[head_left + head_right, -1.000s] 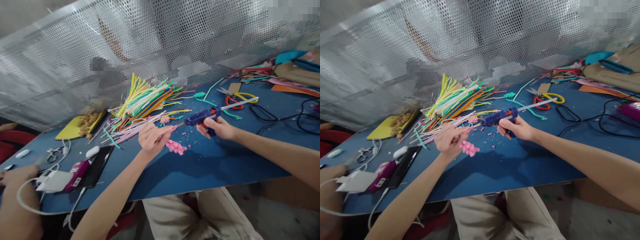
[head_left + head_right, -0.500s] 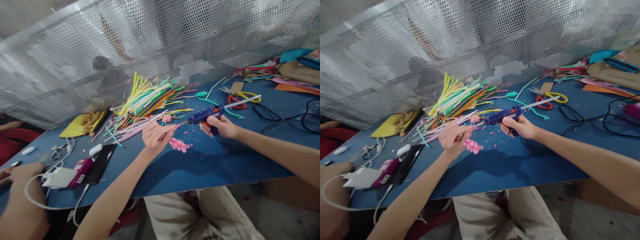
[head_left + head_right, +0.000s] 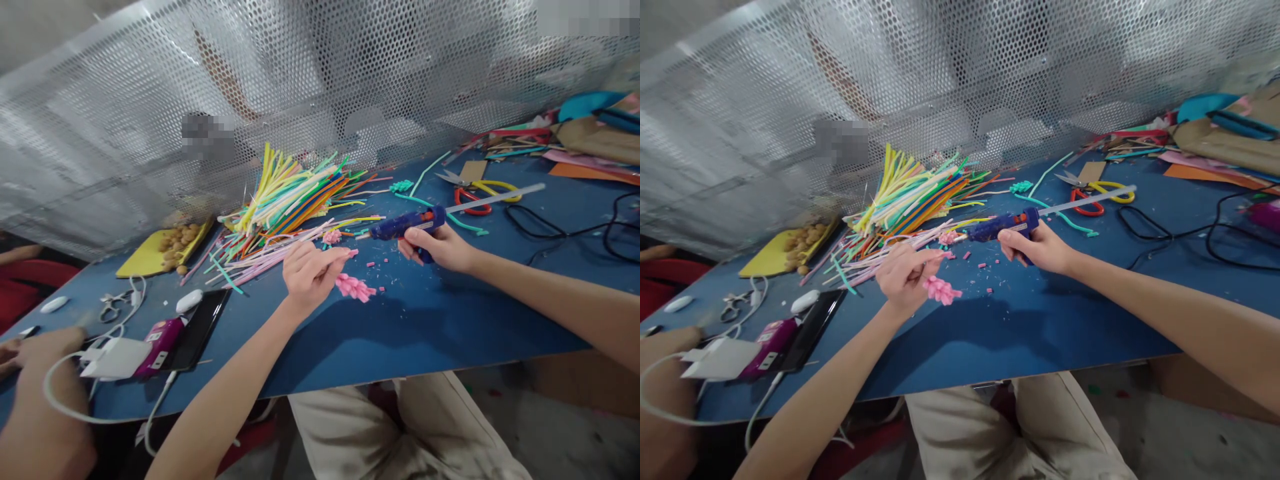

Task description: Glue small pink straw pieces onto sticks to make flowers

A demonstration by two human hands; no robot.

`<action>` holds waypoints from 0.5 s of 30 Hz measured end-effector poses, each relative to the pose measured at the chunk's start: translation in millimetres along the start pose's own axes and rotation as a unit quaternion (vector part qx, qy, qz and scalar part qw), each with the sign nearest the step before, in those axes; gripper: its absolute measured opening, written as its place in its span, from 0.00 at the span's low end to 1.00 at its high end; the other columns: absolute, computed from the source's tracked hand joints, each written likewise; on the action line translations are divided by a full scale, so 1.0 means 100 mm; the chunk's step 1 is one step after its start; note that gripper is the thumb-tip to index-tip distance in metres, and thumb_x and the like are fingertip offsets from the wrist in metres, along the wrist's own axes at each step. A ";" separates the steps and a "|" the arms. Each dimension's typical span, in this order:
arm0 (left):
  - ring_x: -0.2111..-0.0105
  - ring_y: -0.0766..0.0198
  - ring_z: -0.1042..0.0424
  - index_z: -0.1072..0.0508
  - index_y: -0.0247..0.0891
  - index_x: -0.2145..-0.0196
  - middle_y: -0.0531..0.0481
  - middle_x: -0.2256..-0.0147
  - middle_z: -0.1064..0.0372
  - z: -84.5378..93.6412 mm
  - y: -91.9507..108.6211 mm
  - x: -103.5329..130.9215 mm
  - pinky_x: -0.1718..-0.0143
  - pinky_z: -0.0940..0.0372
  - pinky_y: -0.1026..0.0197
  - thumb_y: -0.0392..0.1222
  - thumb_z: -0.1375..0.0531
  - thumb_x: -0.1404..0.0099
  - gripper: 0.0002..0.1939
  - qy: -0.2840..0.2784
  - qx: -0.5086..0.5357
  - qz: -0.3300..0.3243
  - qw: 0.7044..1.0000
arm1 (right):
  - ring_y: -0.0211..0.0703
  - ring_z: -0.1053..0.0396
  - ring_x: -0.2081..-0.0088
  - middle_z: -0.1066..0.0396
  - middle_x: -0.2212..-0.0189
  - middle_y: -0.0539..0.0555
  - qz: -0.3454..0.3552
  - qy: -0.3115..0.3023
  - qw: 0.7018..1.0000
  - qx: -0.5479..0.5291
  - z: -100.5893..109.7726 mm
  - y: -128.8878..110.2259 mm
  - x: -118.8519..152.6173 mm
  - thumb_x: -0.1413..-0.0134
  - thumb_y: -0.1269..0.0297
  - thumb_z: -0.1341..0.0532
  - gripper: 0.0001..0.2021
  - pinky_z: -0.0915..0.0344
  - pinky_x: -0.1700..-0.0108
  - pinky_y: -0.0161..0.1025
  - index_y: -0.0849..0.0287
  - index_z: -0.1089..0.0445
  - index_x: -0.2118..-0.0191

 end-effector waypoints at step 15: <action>0.76 0.67 0.39 0.22 0.48 0.55 0.57 0.77 0.30 -0.23 0.03 0.05 0.68 0.46 0.59 0.45 0.41 0.25 0.07 -0.148 0.008 -0.041 0.988 | 0.68 0.37 0.43 0.32 0.43 0.65 0.010 0.025 0.882 0.471 0.69 0.29 -0.21 0.38 0.61 0.42 0.20 0.41 0.43 0.67 0.55 0.29 0.42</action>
Point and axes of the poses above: each hand's wrist, its own x-axis away from the middle knuckle, its own z-axis out of the back of the hand, y = z × x, the point moved 8 cm from there along -x, towards the middle knuckle
